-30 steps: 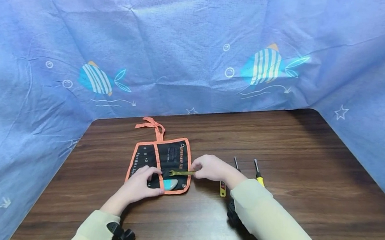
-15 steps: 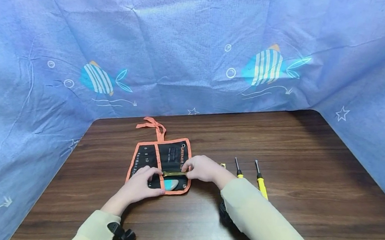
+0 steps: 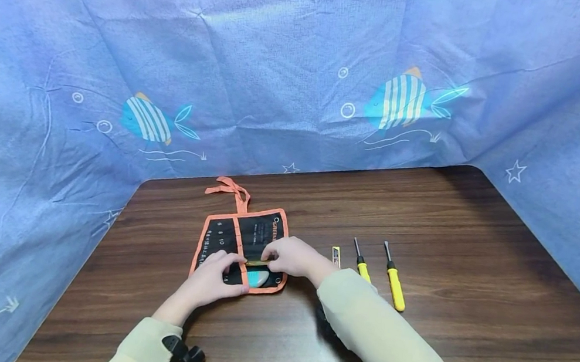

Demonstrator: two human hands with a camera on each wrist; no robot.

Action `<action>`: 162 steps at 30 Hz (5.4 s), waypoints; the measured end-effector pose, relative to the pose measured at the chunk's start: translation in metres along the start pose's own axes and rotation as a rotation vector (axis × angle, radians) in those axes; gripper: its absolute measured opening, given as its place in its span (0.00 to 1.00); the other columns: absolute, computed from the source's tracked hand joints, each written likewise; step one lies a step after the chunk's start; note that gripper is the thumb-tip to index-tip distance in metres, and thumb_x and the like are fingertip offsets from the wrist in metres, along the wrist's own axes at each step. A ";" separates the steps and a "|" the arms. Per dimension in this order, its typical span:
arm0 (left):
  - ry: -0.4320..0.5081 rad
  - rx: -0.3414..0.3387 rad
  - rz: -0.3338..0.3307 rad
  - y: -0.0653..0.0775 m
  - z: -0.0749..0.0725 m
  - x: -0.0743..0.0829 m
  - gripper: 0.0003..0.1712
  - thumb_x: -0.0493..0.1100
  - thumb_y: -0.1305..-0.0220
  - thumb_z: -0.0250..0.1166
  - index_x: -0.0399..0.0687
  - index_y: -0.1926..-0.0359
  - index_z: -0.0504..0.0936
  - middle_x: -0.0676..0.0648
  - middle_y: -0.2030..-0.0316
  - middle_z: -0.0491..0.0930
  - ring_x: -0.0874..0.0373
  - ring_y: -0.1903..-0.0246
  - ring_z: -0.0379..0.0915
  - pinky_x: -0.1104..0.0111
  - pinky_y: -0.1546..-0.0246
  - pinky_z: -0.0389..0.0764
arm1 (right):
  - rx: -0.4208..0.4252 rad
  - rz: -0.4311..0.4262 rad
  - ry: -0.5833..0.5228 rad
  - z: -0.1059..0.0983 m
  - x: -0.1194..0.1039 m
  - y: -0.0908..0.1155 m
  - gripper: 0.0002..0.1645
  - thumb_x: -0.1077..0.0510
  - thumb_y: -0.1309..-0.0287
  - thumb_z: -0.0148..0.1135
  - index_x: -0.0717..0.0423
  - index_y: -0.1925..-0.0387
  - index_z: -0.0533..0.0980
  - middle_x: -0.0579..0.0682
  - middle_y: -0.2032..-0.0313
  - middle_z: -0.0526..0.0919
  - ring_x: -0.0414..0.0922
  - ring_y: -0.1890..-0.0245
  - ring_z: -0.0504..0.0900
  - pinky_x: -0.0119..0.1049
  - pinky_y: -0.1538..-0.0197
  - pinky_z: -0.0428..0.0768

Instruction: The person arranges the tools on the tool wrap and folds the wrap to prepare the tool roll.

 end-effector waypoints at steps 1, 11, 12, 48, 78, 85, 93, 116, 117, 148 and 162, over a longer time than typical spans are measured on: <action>0.003 0.001 0.000 0.000 0.000 0.000 0.34 0.71 0.55 0.65 0.62 0.50 0.77 0.56 0.70 0.65 0.60 0.69 0.61 0.65 0.68 0.65 | 0.004 0.001 0.003 0.001 0.000 0.000 0.12 0.60 0.45 0.60 0.48 0.59 0.82 0.40 0.67 0.80 0.37 0.70 0.73 0.35 0.63 0.72; -0.012 -0.001 0.007 0.000 -0.001 0.002 0.32 0.71 0.55 0.65 0.63 0.51 0.77 0.57 0.69 0.66 0.60 0.68 0.61 0.64 0.66 0.66 | 0.051 0.003 0.082 0.000 0.012 0.016 0.15 0.59 0.51 0.64 0.52 0.58 0.79 0.46 0.65 0.70 0.42 0.66 0.71 0.39 0.60 0.72; -0.015 0.001 0.007 0.000 -0.001 0.002 0.32 0.71 0.55 0.65 0.63 0.51 0.77 0.57 0.70 0.66 0.60 0.68 0.61 0.64 0.66 0.66 | 0.057 -0.004 0.088 -0.002 0.013 0.018 0.15 0.59 0.51 0.64 0.52 0.58 0.78 0.46 0.65 0.70 0.42 0.65 0.71 0.39 0.60 0.71; 0.015 0.040 -0.020 0.004 -0.006 -0.001 0.33 0.70 0.53 0.65 0.59 0.49 0.78 0.57 0.69 0.66 0.60 0.68 0.62 0.66 0.68 0.66 | 0.162 0.001 0.183 -0.019 0.028 0.040 0.07 0.58 0.50 0.66 0.52 0.74 0.74 0.41 0.75 0.69 0.37 0.75 0.66 0.32 0.69 0.68; -0.057 0.114 0.018 0.004 -0.006 0.004 0.30 0.67 0.53 0.67 0.60 0.50 0.81 0.58 0.61 0.69 0.59 0.61 0.58 0.60 0.57 0.62 | 0.127 0.038 0.191 0.005 -0.001 0.002 0.04 0.58 0.47 0.65 0.54 0.71 0.77 0.43 0.73 0.71 0.40 0.71 0.70 0.36 0.64 0.72; -0.041 0.117 0.015 0.006 -0.009 0.004 0.29 0.65 0.53 0.68 0.59 0.51 0.81 0.58 0.61 0.70 0.59 0.61 0.59 0.59 0.57 0.64 | 0.107 0.062 0.202 0.010 -0.006 -0.006 0.05 0.57 0.46 0.65 0.54 0.70 0.78 0.44 0.71 0.73 0.40 0.70 0.71 0.37 0.62 0.73; -0.030 0.117 0.028 0.005 -0.009 0.006 0.28 0.64 0.52 0.68 0.58 0.51 0.81 0.58 0.61 0.70 0.59 0.61 0.60 0.60 0.57 0.65 | 0.111 0.099 0.196 0.010 -0.001 -0.005 0.05 0.57 0.45 0.64 0.54 0.69 0.78 0.44 0.70 0.75 0.39 0.69 0.72 0.37 0.61 0.74; -0.007 0.150 -0.097 0.000 -0.011 -0.004 0.34 0.64 0.49 0.66 0.57 0.43 0.76 0.51 0.59 0.69 0.54 0.58 0.60 0.57 0.54 0.62 | 0.198 0.118 0.117 -0.050 0.042 0.038 0.14 0.54 0.44 0.62 0.58 0.59 0.79 0.47 0.65 0.78 0.43 0.64 0.77 0.42 0.57 0.75; -0.006 0.153 -0.109 0.000 -0.012 -0.005 0.35 0.64 0.50 0.67 0.57 0.42 0.76 0.51 0.59 0.68 0.54 0.58 0.59 0.57 0.55 0.61 | 0.208 0.116 0.120 -0.053 0.044 0.041 0.15 0.54 0.44 0.62 0.60 0.58 0.79 0.48 0.64 0.78 0.44 0.63 0.78 0.43 0.56 0.75; -0.227 0.101 -0.255 -0.005 -0.010 -0.021 0.36 0.73 0.48 0.57 0.69 0.39 0.72 0.50 0.68 0.63 0.52 0.68 0.55 0.60 0.69 0.53 | 0.352 0.271 0.056 -0.097 0.104 0.128 0.18 0.54 0.43 0.61 0.63 0.55 0.77 0.49 0.65 0.79 0.44 0.65 0.76 0.42 0.63 0.74; -0.216 0.064 -0.200 -0.014 -0.004 -0.017 0.35 0.75 0.48 0.55 0.73 0.40 0.72 0.51 0.68 0.64 0.53 0.67 0.57 0.60 0.68 0.56 | 0.326 0.307 0.093 -0.100 0.118 0.159 0.21 0.53 0.43 0.62 0.65 0.53 0.75 0.51 0.64 0.78 0.47 0.65 0.75 0.45 0.62 0.74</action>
Point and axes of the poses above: each hand's wrist, its own y-axis away from the middle knuckle, its own z-axis out of the palm, x = y × z, the point moved 10 cm from there along -y, towards the middle knuckle
